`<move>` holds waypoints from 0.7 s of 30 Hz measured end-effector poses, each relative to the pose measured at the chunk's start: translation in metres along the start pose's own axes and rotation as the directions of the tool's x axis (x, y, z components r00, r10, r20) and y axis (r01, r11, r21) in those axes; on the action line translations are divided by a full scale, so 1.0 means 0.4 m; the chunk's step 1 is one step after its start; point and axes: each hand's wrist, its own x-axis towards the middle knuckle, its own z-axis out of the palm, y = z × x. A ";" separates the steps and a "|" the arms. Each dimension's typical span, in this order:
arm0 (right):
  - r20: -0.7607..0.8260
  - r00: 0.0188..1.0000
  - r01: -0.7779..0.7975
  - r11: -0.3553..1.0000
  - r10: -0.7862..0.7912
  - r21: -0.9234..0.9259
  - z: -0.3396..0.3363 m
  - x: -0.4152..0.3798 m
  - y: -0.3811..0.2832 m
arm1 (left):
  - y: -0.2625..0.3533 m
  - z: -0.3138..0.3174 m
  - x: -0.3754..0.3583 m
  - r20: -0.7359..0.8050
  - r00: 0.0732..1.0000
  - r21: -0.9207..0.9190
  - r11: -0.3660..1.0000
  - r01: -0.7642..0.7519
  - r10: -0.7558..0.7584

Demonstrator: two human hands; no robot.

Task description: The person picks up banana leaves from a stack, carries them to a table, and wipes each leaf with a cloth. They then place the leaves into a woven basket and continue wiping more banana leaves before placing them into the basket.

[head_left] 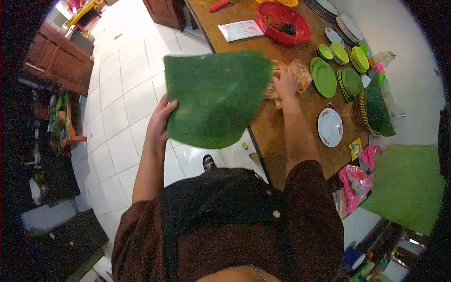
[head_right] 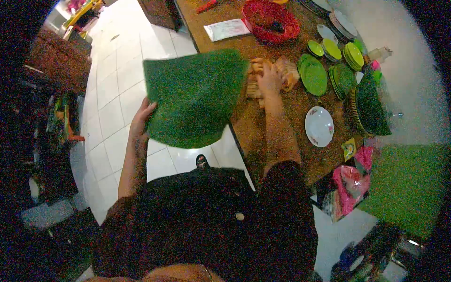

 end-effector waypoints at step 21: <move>-0.213 0.977 0.090 0.885 0.011 0.456 0.006 0.001 -0.255 | -0.270 0.253 0.540 0.295 0.881 0.418 0.879 0.230 -0.371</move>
